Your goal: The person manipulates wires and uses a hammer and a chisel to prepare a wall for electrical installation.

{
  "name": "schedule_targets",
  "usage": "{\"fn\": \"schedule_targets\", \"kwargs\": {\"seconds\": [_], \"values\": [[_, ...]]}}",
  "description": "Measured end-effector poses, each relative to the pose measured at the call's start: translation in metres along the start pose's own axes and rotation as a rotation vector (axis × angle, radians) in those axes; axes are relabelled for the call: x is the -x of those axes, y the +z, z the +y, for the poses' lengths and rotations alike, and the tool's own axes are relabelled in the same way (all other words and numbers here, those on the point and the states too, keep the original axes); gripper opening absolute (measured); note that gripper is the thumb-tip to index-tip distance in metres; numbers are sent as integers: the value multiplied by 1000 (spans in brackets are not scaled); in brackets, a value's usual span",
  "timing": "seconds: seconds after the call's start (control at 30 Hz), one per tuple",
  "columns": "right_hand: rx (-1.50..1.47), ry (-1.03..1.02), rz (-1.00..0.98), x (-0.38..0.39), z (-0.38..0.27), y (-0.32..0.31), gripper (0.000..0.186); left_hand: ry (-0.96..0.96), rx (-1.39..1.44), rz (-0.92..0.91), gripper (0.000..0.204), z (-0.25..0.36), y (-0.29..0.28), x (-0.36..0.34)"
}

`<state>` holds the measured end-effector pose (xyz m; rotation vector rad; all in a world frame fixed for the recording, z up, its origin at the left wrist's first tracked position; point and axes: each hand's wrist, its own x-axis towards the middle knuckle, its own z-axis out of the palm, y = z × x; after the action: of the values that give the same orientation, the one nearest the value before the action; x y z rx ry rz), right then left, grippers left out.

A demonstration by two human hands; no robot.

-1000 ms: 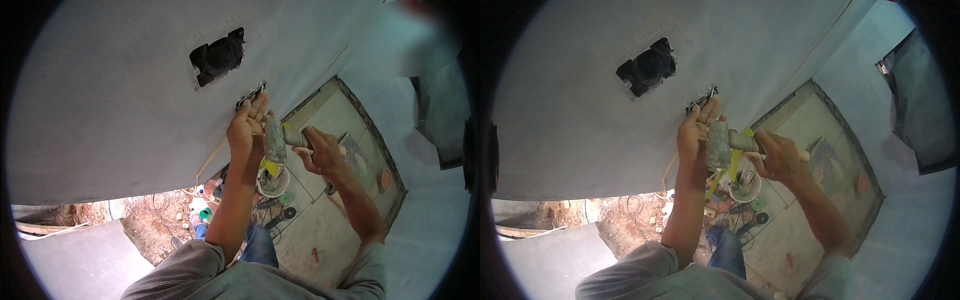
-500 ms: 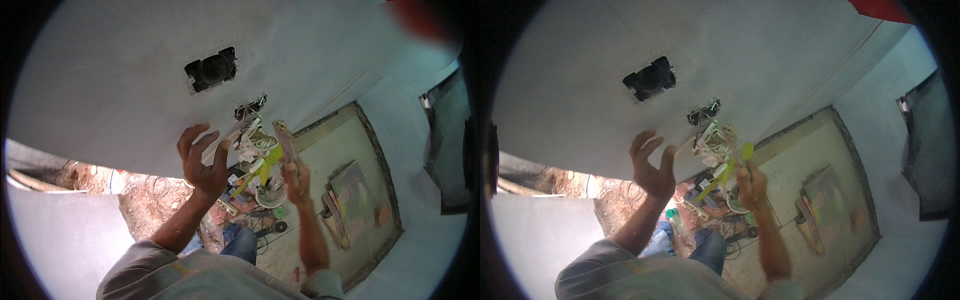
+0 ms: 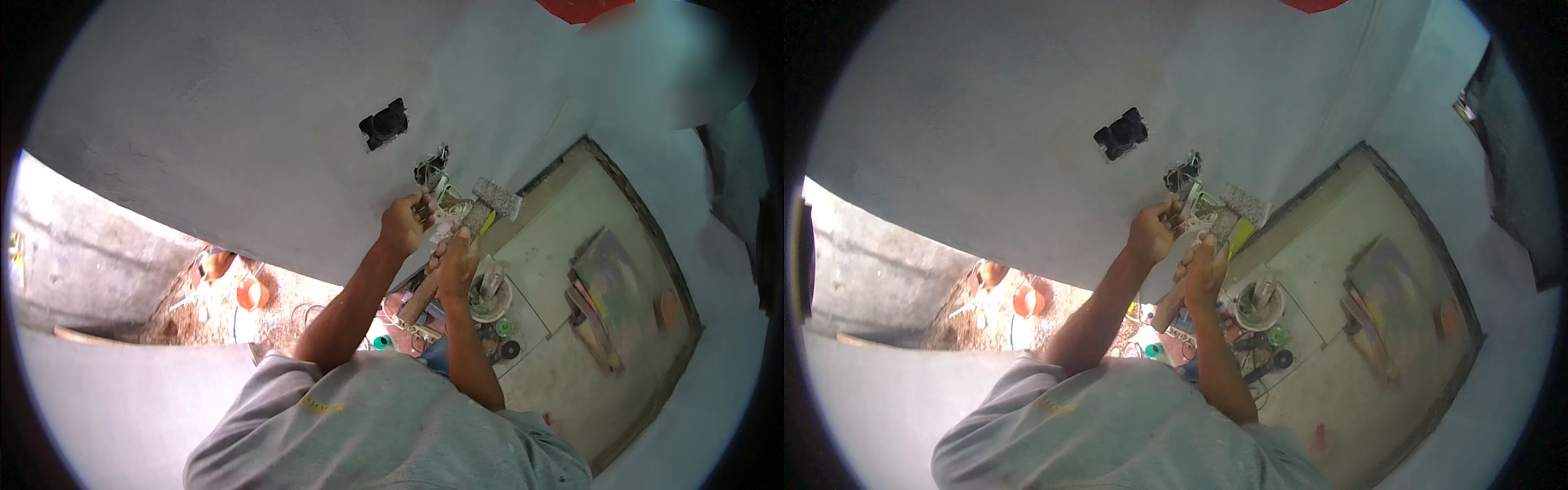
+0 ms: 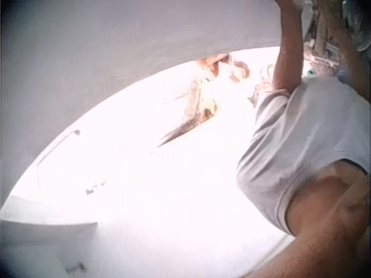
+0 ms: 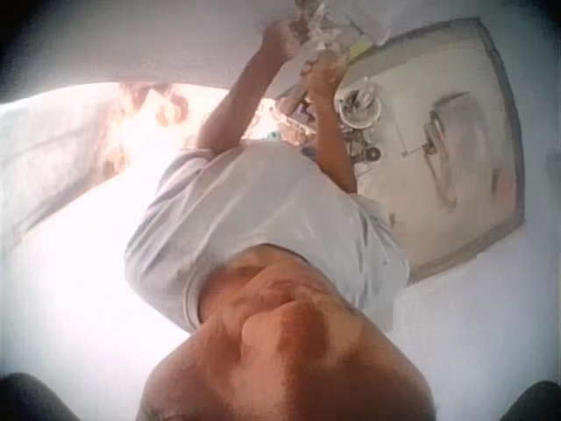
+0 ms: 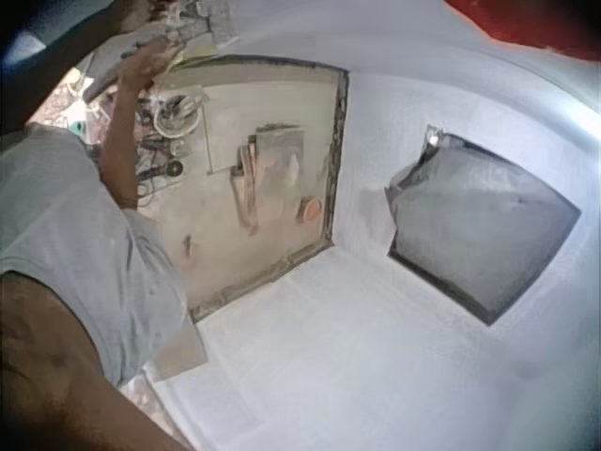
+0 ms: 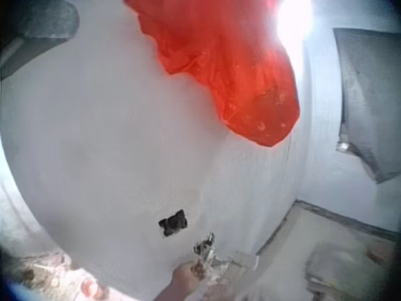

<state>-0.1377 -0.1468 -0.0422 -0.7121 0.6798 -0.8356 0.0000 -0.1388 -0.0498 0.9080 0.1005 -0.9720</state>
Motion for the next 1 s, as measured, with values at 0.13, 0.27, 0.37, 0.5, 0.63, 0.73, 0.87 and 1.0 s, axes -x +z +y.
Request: {"fn": "schedule_targets", "kwargs": {"seconds": [0.13, 0.27, 0.37, 0.5, 0.63, 0.73, 0.87, 1.0], "values": [[-13, -47, 2, 16, 12, 24, 31, -313, 690, -412, 27, -32, -41, -31], [57, -37, -44, 33, 7, 62, 32, -547, 942, -787, 27, -33, -91, -51], [48, -8, 49, 34, 6, 76, 31, -1008, 1283, -996, 34, -40, -81, -49], [71, 12, 76, 25, 20, 99, 29, -819, 1252, -1080, 38, -39, -85, -42], [58, -31, 221, 23, 35, 100, 29, -478, 1122, -1076, 25, -38, -76, -33], [191, -157, 254, 26, 33, 124, 29, -424, 1098, -1051, 24, -37, -81, -32], [114, 53, 346, 17, 39, 140, 29, -459, 1099, -1007, 24, -40, -84, -29], [114, 37, 245, 15, 40, 124, 28, -468, 1095, -976, 24, -37, -88, -31]]}}
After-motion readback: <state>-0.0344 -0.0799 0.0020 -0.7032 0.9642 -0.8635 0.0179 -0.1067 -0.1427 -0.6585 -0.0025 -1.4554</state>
